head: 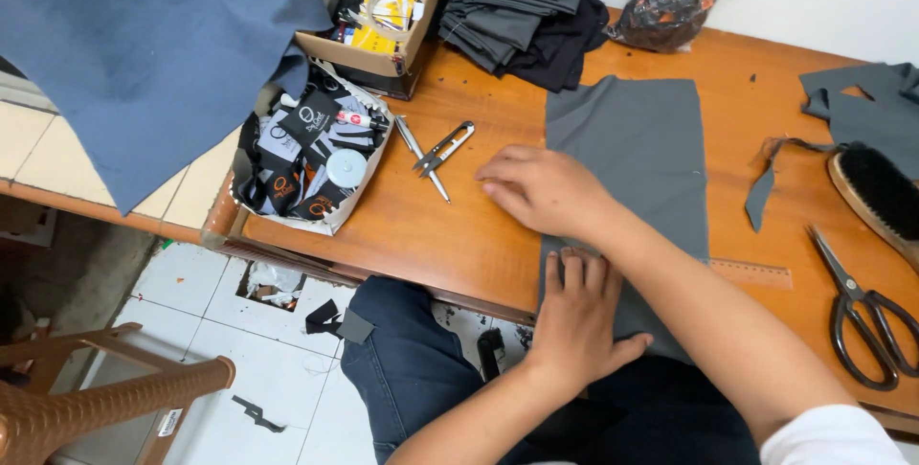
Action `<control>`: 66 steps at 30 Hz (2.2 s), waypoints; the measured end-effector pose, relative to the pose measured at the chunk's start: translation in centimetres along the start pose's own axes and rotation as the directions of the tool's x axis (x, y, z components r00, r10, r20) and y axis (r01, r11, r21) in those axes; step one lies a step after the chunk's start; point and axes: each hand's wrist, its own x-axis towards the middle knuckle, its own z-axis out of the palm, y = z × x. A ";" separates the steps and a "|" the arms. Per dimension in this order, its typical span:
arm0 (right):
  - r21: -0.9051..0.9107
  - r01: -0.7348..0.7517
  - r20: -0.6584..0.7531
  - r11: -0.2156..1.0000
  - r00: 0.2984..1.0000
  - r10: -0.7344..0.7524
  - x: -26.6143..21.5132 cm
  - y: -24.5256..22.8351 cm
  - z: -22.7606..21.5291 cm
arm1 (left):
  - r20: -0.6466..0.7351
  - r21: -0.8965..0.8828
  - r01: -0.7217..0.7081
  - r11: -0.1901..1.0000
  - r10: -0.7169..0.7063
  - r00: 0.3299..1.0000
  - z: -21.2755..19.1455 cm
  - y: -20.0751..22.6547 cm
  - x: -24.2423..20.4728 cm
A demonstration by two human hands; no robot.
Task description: The person measures and marks a gray fabric piece on a wooden table using a ruler and a pen. They repeatedly reposition the ruler and draw straight lines along its edge to create a pattern on the fabric.
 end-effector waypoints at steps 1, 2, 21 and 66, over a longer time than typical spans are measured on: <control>0.000 0.002 0.001 1.000 1.000 -0.002 1.5 -0.5 1.1 | -0.001 0.000 0.002 1.000 -0.002 1.000 0.6 0.1 -0.2; -0.027 -0.085 0.093 0.996 0.992 0.087 2.9 -0.9 2.2 | 0.046 0.020 -0.019 1.000 0.018 0.999 1.3 0.2 -0.3; 0.421 -0.751 0.769 0.508 0.593 0.240 2.2 -0.8 -0.8 | 0.032 0.083 -0.033 0.996 0.031 0.999 1.1 -0.8 -0.3; 0.442 -0.321 -0.051 0.838 0.923 0.381 -7.2 6.3 3.2 | -0.008 -0.128 -0.080 0.989 0.080 0.997 2.1 -0.8 0.5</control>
